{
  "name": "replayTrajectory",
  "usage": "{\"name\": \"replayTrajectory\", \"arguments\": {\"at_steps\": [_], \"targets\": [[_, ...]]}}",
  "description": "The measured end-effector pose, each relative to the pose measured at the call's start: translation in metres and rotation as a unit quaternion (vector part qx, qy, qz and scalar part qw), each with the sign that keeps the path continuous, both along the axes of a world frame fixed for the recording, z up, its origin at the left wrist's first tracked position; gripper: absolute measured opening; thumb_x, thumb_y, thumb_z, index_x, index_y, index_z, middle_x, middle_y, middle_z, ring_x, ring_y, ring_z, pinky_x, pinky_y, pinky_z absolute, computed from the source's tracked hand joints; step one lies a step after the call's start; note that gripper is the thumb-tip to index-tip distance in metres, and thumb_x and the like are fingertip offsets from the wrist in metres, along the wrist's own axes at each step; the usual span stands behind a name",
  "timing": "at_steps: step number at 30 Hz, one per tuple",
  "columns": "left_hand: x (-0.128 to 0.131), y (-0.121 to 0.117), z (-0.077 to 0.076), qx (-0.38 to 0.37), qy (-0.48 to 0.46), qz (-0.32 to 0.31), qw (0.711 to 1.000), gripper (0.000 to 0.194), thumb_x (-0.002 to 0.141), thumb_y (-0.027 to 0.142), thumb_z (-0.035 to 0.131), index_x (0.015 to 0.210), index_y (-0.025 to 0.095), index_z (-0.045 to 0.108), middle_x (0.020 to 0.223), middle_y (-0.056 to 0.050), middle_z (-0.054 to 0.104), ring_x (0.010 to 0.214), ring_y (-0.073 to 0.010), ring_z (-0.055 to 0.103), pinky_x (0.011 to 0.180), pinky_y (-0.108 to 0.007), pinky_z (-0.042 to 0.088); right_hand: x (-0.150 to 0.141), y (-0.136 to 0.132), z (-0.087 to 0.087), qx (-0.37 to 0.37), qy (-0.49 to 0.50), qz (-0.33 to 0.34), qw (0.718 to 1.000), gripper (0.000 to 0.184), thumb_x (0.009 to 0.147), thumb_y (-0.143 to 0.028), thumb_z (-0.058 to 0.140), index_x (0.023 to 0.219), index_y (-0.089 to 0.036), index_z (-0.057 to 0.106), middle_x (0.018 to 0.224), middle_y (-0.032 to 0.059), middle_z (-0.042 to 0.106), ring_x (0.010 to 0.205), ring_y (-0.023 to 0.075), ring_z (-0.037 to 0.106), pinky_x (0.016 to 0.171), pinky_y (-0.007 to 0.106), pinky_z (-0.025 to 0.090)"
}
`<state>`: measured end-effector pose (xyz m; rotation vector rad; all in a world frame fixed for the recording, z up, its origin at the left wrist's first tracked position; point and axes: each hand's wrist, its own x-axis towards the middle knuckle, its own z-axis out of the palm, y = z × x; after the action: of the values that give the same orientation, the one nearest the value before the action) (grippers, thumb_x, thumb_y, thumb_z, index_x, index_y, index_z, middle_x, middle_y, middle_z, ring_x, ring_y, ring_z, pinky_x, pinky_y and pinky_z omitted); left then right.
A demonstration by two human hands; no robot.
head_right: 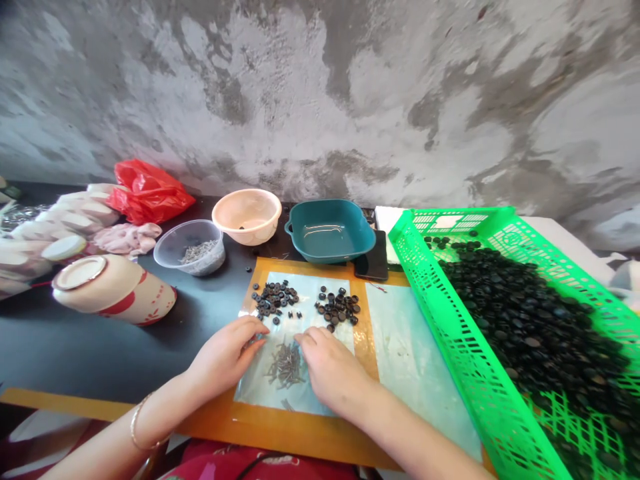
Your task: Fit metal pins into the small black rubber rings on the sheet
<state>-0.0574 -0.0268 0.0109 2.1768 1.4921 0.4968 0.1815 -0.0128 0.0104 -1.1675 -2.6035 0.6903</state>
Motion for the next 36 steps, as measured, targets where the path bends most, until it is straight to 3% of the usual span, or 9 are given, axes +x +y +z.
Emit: {"name": "replayTrajectory", "arguments": {"at_steps": [5, 12, 17, 22, 26, 29, 32, 36], "targets": [[-0.002, 0.010, -0.003, 0.011, 0.040, 0.030, 0.999, 0.028, 0.086, 0.010, 0.052, 0.114, 0.015, 0.056, 0.110, -0.010, 0.059, 0.106, -0.0236, 0.057, 0.097, -0.039, 0.047, -0.017, -0.002, -0.007, -0.009, -0.008, 0.015, 1.000, 0.047, 0.080, 0.007, 0.044, 0.121, -0.012, 0.058, 0.108, 0.0131, 0.058, 0.102, 0.0232, 0.054, 0.092, 0.036, 0.048], [-0.008, 0.032, -0.008, -0.011, 0.043, 0.040, 0.998, 0.024, 0.087, 0.007, 0.047, 0.105, 0.017, 0.059, 0.105, -0.008, 0.057, 0.102, -0.0207, 0.059, 0.094, -0.035, 0.047, -0.012, -0.004, -0.003, -0.012, -0.005, 0.022, 1.000, 0.043, 0.081, 0.006, 0.044, 0.116, -0.013, 0.061, 0.102, 0.0109, 0.060, 0.097, 0.0218, 0.056, 0.089, 0.034, 0.050], [-0.008, 0.042, -0.002, -0.010, 0.054, 0.034, 0.998, 0.022, 0.085, 0.009, 0.053, 0.104, 0.018, 0.060, 0.104, -0.007, 0.057, 0.099, -0.0202, 0.059, 0.091, -0.034, 0.047, -0.007, 0.016, 0.000, 0.065, -0.015, -0.043, 0.997, 0.022, 0.089, -0.007, 0.050, 0.104, -0.014, 0.064, 0.097, 0.0103, 0.062, 0.092, 0.0241, 0.056, 0.081, 0.039, 0.050], [0.005, 0.046, 0.009, 0.043, 0.085, -0.024, 0.995, 0.017, 0.085, 0.021, 0.062, 0.101, 0.016, 0.063, 0.099, -0.008, 0.059, 0.098, -0.0245, 0.055, 0.091, -0.039, 0.046, -0.012, 0.034, 0.006, 0.087, -0.037, -0.057, 0.994, 0.011, 0.089, -0.014, 0.059, 0.096, -0.014, 0.067, 0.091, 0.0091, 0.063, 0.092, 0.0252, 0.055, 0.083, 0.039, 0.047], [0.021, 0.052, 0.009, 0.078, 0.114, -0.056, 0.989, 0.017, 0.086, 0.025, 0.060, 0.101, 0.017, 0.065, 0.094, -0.009, 0.059, 0.092, -0.0251, 0.052, 0.085, -0.040, 0.046, -0.019, 0.031, 0.004, 0.070, -0.029, -0.029, 0.997, 0.007, 0.089, -0.017, 0.060, 0.089, -0.017, 0.068, 0.085, 0.0060, 0.063, 0.086, 0.0221, 0.055, 0.077, 0.035, 0.046], [0.031, 0.058, 0.003, 0.079, 0.116, -0.061, 0.988, 0.014, 0.088, 0.023, 0.058, 0.097, 0.017, 0.067, 0.091, -0.009, 0.058, 0.091, -0.0253, 0.052, 0.083, -0.040, 0.045, -0.022, 0.026, -0.001, 0.073, -0.021, 0.019, 0.997, 0.011, 0.091, -0.016, 0.058, 0.094, -0.019, 0.068, 0.085, 0.0048, 0.063, 0.086, 0.0210, 0.054, 0.078, 0.033, 0.045], [0.035, 0.063, -0.003, 0.076, 0.104, -0.062, 0.990, 0.013, 0.088, 0.021, 0.056, 0.090, 0.017, 0.068, 0.089, -0.009, 0.058, 0.092, -0.0251, 0.051, 0.083, -0.040, 0.044, -0.026, 0.026, -0.008, 0.097, -0.025, 0.046, 0.994, 0.017, 0.093, -0.014, 0.053, 0.099, -0.019, 0.068, 0.086, 0.0052, 0.064, 0.085, 0.0204, 0.053, 0.077, 0.032, 0.044], [0.034, 0.063, -0.004, 0.074, 0.097, -0.070, 0.990, 0.014, 0.088, 0.020, 0.055, 0.088, 0.017, 0.069, 0.088, -0.008, 0.059, 0.091, -0.0242, 0.052, 0.083, -0.038, 0.043, -0.028, 0.031, -0.011, 0.114, -0.058, 0.060, 0.990, 0.016, 0.095, -0.016, 0.050, 0.092, -0.017, 0.067, 0.085, 0.0055, 0.062, 0.082, 0.0203, 0.051, 0.072, 0.032, 0.042]]}}
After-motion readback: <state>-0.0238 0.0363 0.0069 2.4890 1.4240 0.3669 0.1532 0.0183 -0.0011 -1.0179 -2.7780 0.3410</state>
